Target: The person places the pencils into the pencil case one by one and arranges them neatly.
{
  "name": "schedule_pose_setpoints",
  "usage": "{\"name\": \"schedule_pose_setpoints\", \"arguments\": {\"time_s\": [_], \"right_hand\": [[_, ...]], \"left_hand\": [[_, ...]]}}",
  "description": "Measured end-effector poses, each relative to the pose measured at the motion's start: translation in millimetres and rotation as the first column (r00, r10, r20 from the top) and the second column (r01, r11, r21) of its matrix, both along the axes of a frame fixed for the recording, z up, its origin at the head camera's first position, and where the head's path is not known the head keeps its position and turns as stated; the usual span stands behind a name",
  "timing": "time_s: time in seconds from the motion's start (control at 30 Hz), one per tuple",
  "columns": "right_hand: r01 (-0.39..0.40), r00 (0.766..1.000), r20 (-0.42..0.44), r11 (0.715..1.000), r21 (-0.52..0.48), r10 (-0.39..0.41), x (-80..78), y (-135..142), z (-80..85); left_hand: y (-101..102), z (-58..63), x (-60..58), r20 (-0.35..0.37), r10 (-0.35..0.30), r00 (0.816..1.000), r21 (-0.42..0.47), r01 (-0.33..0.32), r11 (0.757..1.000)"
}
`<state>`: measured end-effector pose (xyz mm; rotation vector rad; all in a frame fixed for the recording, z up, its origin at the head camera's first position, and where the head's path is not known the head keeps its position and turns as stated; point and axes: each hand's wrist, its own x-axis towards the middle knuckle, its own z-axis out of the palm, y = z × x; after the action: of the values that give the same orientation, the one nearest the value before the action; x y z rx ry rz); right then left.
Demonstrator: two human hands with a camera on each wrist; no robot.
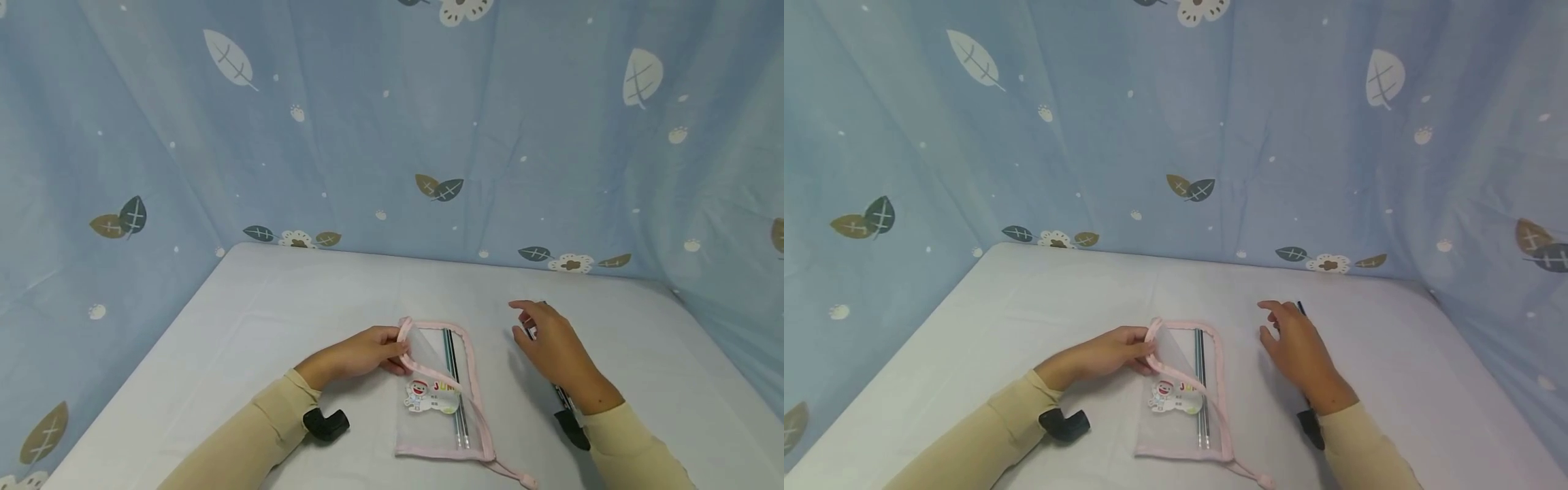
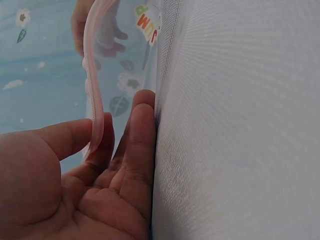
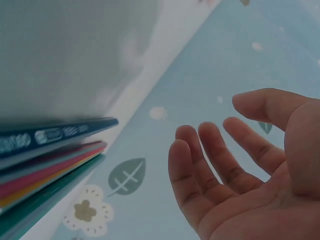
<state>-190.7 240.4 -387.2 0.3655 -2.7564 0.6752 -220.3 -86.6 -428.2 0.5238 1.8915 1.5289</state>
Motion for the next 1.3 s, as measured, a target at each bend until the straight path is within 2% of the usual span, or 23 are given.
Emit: {"name": "schedule_pose_setpoints", "arguments": {"time_s": [0.23,0.37,0.57,0.7,0.93,1.3], "right_hand": [[0.019,0.998,0.059,1.000,0.011,-0.019,-4.0,8,-0.4],[0.002,0.994,0.111,1.000,-0.009,-0.001,-5.0,13,-2.3],[-0.012,0.991,0.136,1.000,-0.009,0.013,-7.7,19,-6.7],[-0.002,0.979,0.203,1.000,-0.019,0.006,-9.4,25,-7.3],[-0.001,0.942,0.334,0.999,-0.052,0.018,-10.6,38,-9.9],[-0.015,0.919,0.393,0.997,-0.073,0.043,-10.4,46,-9.0]], "left_hand": [[-1,1.3,-0.4,-0.008,-0.006,1.000,0.005,0.007,1.000],[-1,0.3,-1.0,-0.003,-0.007,1.000,0.006,0.007,1.000],[-1,-0.6,-1.0,0.000,-0.005,1.000,0.000,0.005,1.000],[-1,-0.4,-0.9,0.002,0.000,1.000,-0.010,0.000,1.000],[-1,0.7,0.4,-0.001,-0.001,1.000,-0.010,0.001,1.000],[0,0.5,-0.1,0.000,-0.005,1.000,-0.002,0.005,1.000]]}}
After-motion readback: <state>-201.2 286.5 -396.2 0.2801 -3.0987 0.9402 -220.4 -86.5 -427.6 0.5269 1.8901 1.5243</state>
